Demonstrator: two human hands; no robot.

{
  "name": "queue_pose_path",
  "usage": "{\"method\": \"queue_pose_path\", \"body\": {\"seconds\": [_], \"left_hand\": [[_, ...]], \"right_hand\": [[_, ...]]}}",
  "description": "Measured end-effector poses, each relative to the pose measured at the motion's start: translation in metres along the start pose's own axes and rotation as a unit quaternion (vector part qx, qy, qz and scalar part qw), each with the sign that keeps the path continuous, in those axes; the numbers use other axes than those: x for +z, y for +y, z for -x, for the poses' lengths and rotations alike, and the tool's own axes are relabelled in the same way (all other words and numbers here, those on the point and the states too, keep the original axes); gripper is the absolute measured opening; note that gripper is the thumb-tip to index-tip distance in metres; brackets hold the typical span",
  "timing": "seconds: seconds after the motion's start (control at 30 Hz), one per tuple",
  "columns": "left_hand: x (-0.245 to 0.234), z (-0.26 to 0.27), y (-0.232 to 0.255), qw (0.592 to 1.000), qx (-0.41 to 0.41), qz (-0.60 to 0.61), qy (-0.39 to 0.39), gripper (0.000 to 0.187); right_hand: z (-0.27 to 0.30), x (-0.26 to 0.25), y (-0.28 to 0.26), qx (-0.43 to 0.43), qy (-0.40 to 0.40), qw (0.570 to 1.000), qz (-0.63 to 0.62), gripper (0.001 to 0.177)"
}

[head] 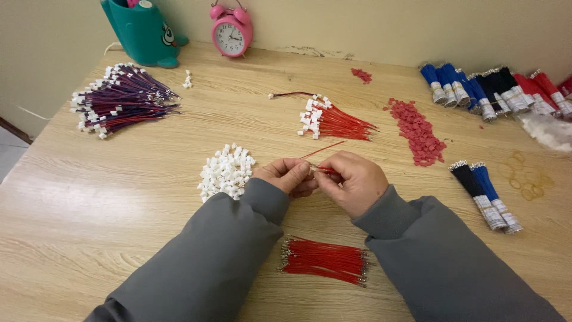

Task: Assembling small electronic components by attaching connectors to wires

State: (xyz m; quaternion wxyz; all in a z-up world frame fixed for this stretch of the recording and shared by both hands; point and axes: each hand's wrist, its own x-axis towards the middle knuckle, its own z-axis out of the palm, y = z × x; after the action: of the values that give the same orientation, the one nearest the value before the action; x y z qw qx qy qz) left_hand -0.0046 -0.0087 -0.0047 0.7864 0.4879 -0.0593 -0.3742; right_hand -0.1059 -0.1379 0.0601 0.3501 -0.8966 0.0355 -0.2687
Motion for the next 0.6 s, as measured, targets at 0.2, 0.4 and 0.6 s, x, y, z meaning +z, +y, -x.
{"method": "queue_pose_path", "body": {"seconds": [0.2, 0.4, 0.6], "left_hand": [[-0.001, -0.005, -0.001, 0.999, 0.025, -0.031, 0.014, 0.024], [-0.003, -0.018, 0.021, 0.972, 0.032, -0.22, 0.075, 0.025], [-0.002, -0.005, 0.027, 0.943, 0.057, -0.314, 0.095, 0.035]], "right_hand": [[-0.001, 0.001, 0.008, -0.05, -0.02, 0.998, 0.04, 0.005], [-0.013, -0.03, 0.012, -0.049, 0.091, 0.994, 0.033, 0.015], [-0.013, -0.044, 0.02, -0.028, 0.134, 0.989, -0.059, 0.012]]}}
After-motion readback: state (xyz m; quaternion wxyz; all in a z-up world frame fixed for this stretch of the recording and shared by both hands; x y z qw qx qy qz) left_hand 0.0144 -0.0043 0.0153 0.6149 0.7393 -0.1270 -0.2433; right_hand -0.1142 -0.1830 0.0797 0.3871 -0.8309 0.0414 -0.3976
